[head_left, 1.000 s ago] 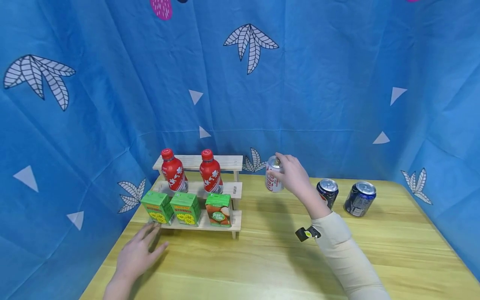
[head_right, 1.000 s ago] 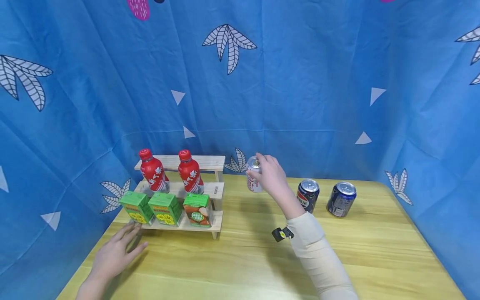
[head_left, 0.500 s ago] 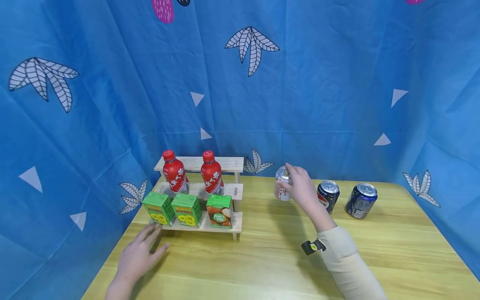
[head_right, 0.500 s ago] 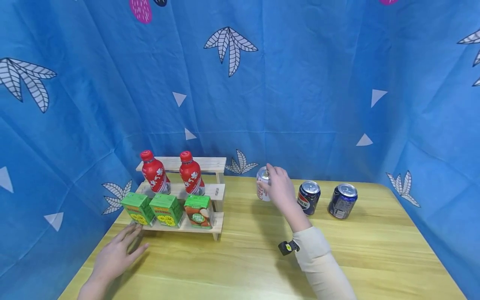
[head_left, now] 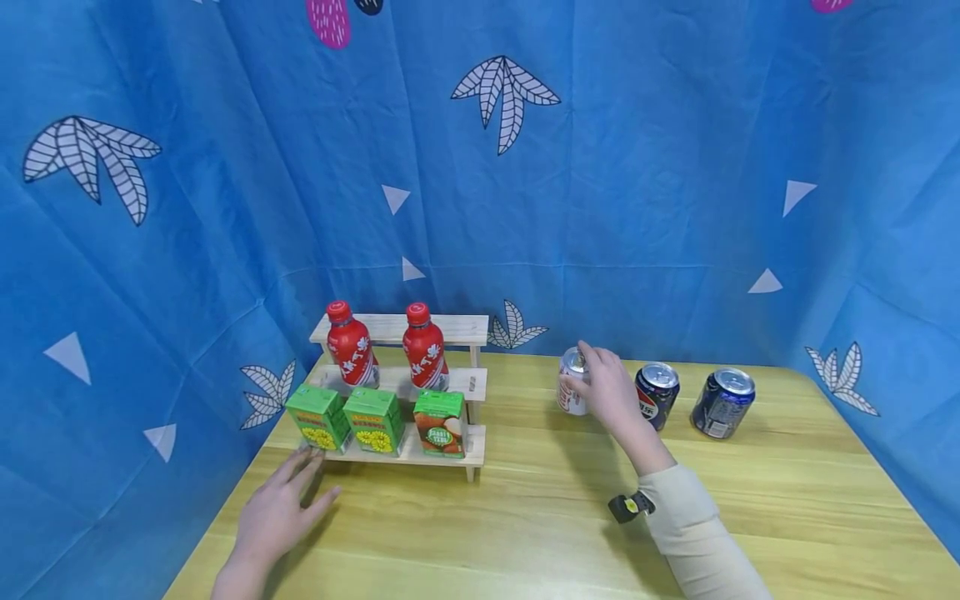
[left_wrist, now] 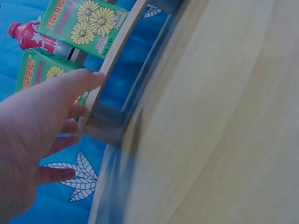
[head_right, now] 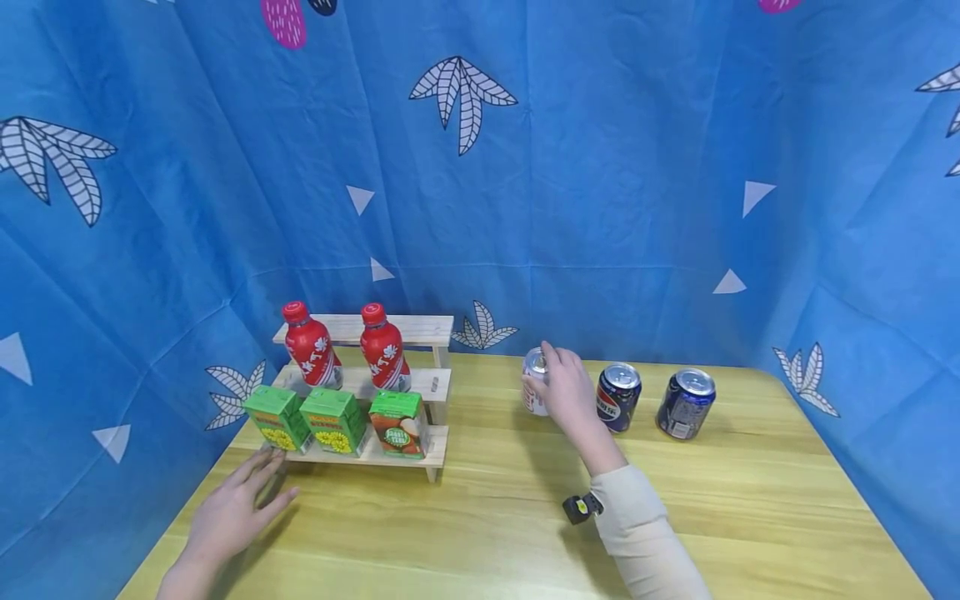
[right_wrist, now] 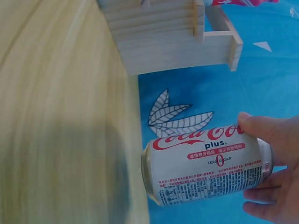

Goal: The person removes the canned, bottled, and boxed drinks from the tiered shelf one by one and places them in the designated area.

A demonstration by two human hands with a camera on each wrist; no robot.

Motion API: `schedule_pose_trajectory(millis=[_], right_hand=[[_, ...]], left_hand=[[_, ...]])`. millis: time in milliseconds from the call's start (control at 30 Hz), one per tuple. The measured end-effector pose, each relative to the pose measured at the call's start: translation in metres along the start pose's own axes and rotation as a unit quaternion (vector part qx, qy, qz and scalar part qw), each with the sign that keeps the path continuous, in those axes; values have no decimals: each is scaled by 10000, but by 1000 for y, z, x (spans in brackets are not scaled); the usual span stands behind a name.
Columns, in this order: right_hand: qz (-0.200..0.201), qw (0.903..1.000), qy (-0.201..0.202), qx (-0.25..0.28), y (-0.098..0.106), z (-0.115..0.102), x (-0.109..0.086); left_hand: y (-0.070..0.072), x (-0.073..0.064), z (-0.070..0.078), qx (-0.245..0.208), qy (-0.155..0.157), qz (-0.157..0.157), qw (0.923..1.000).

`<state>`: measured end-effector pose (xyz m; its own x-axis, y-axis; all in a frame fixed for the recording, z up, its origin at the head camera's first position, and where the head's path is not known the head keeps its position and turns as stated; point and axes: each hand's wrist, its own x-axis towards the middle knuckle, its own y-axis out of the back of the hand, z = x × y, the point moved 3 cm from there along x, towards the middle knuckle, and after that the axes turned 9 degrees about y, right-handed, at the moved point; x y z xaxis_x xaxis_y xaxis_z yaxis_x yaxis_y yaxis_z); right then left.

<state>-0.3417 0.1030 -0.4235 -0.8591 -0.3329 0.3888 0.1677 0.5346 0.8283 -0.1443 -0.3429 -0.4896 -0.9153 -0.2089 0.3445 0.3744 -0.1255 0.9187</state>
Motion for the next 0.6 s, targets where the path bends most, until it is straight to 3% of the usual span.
schedule_pose_trajectory(millis=[200, 600], right_hand=[[55, 10000, 29, -30, -5, 7, -3], [135, 9998, 89, -78, -14, 15, -4]], left_hand=[[1, 0, 0, -60, -34, 91, 9999], [1, 0, 0, -37, 60, -62, 10000]])
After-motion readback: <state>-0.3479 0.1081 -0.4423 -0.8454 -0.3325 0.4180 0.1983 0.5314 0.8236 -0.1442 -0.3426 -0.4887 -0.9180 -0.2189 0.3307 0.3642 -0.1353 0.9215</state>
